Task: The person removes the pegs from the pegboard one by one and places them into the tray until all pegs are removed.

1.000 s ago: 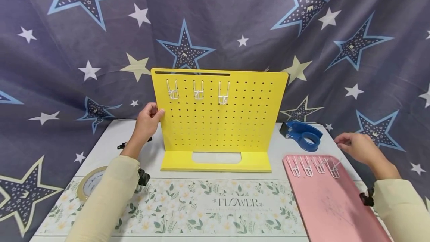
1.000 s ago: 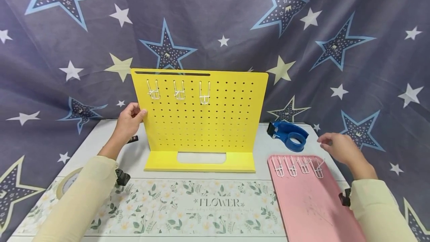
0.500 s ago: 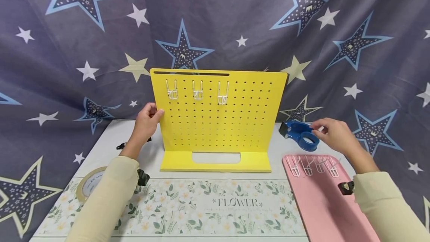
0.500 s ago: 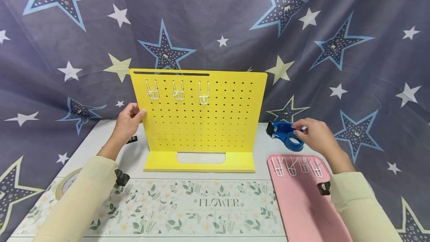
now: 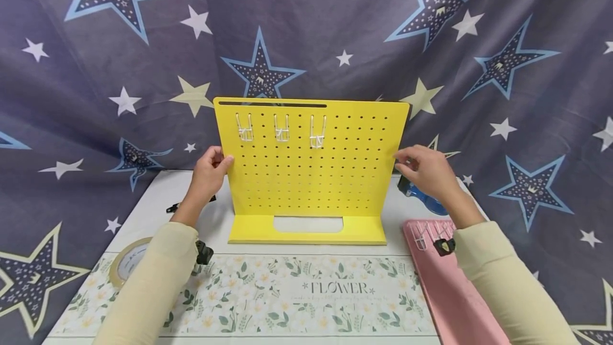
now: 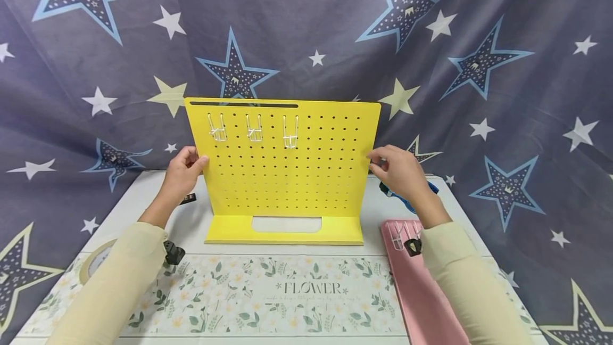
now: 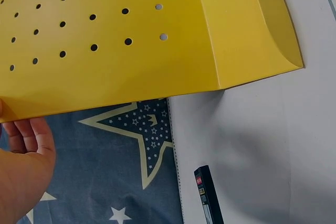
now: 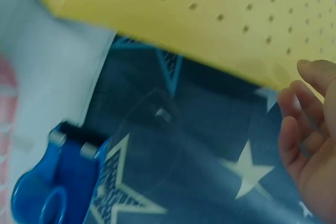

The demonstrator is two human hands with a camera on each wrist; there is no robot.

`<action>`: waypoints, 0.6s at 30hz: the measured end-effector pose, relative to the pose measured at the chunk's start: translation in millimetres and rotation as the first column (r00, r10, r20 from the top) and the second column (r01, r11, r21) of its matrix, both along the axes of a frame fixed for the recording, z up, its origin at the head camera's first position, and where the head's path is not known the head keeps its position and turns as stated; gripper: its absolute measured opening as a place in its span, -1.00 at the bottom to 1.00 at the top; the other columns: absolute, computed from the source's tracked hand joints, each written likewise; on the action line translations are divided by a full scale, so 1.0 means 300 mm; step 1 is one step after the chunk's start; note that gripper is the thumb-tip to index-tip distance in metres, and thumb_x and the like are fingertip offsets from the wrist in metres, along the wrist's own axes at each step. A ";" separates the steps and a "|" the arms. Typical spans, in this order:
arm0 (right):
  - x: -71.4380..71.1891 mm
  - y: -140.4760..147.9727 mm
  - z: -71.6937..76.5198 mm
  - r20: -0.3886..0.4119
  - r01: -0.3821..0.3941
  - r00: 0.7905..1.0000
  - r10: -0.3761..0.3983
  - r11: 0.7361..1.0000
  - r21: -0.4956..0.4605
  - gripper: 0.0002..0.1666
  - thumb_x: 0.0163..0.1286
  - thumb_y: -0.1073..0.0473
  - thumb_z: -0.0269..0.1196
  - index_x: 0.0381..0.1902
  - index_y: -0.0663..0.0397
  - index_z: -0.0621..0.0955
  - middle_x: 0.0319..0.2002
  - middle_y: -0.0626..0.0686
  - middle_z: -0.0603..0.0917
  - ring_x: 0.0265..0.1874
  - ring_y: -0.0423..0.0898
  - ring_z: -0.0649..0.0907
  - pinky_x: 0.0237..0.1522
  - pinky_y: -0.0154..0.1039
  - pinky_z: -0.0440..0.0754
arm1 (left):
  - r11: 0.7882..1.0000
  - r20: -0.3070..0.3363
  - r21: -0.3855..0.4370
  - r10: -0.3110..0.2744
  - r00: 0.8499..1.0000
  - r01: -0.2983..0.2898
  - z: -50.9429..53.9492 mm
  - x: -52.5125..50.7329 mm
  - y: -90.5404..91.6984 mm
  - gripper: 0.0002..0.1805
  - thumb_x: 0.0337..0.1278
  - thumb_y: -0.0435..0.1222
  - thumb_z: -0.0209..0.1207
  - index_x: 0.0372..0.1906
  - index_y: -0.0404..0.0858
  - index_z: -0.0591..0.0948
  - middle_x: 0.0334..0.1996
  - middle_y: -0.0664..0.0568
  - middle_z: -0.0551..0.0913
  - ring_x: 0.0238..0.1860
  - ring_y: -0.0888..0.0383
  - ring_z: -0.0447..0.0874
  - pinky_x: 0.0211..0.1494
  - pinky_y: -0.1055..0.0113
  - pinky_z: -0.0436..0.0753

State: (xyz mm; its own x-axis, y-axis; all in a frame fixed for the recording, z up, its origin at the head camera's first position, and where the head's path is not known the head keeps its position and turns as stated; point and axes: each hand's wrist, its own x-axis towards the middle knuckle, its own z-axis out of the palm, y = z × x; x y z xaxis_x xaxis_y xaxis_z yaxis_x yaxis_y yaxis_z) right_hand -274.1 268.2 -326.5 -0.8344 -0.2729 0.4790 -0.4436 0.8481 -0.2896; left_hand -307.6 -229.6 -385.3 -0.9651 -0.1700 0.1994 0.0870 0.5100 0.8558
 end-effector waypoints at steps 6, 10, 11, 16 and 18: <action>-0.023 -0.119 0.034 -0.056 -0.011 0.998 0.008 0.998 -0.055 -0.79 0.32 0.27 0.40 -0.08 0.13 0.74 -0.15 0.12 0.75 -0.33 0.00 0.68 -0.23 -0.06 0.68 | 1.000 -0.002 0.005 0.007 1.000 -0.007 -0.002 -0.002 0.002 -0.67 0.54 -0.07 0.07 0.14 -0.20 0.44 -0.15 -0.01 0.47 -0.14 0.08 0.48 -0.04 0.31 0.54; -0.035 -0.186 0.047 -0.080 -0.017 0.997 0.011 0.997 -0.077 -0.77 0.33 0.23 0.41 -0.06 0.10 0.75 -0.15 0.10 0.76 -0.33 0.00 0.70 -0.26 -0.09 0.69 | 1.000 -0.007 0.002 -0.002 1.000 0.002 -0.001 0.001 0.000 -0.66 0.54 -0.07 0.07 0.15 -0.22 0.44 -0.14 -0.03 0.47 -0.13 0.07 0.48 -0.02 0.30 0.54; -0.037 -0.201 0.049 -0.084 -0.021 0.996 0.015 0.997 -0.078 -0.77 0.33 0.22 0.41 -0.05 0.09 0.75 -0.16 0.09 0.76 -0.33 0.00 0.70 -0.26 -0.10 0.69 | 1.000 -0.008 0.001 -0.004 1.000 0.004 0.000 0.003 0.000 -0.65 0.54 -0.07 0.07 0.15 -0.22 0.44 -0.14 -0.03 0.47 -0.13 0.07 0.48 -0.02 0.30 0.54; -0.042 -0.279 0.055 -0.100 -0.030 0.995 0.022 0.996 -0.083 -0.74 0.33 0.19 0.42 -0.02 0.03 0.75 -0.21 0.04 0.74 -0.33 -0.03 0.70 -0.27 -0.13 0.67 | 1.000 -0.008 -0.001 -0.006 1.000 0.006 0.002 0.006 0.002 -0.65 0.54 -0.07 0.06 0.17 -0.23 0.44 -0.13 -0.05 0.48 -0.13 0.05 0.48 -0.01 0.29 0.53; -0.046 -0.310 0.057 -0.122 -0.032 0.992 0.022 0.996 -0.078 -0.74 0.34 0.18 0.41 -0.02 0.01 0.75 -0.22 0.02 0.74 -0.34 -0.04 0.70 -0.27 -0.13 0.67 | 1.000 -0.006 0.001 -0.005 1.000 0.005 0.001 0.004 0.003 -0.65 0.54 -0.08 0.07 0.17 -0.22 0.44 -0.12 -0.06 0.48 -0.12 0.04 0.48 0.00 0.27 0.53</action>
State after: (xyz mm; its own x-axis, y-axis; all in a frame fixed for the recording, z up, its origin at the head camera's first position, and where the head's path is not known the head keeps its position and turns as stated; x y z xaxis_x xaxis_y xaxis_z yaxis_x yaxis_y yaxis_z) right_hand -287.8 175.2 -309.4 -0.7619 -0.2514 0.5969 -0.5018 0.8119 -0.2985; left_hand -306.3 -228.7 -384.9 -0.9647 -0.1652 0.2052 0.0949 0.5090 0.8555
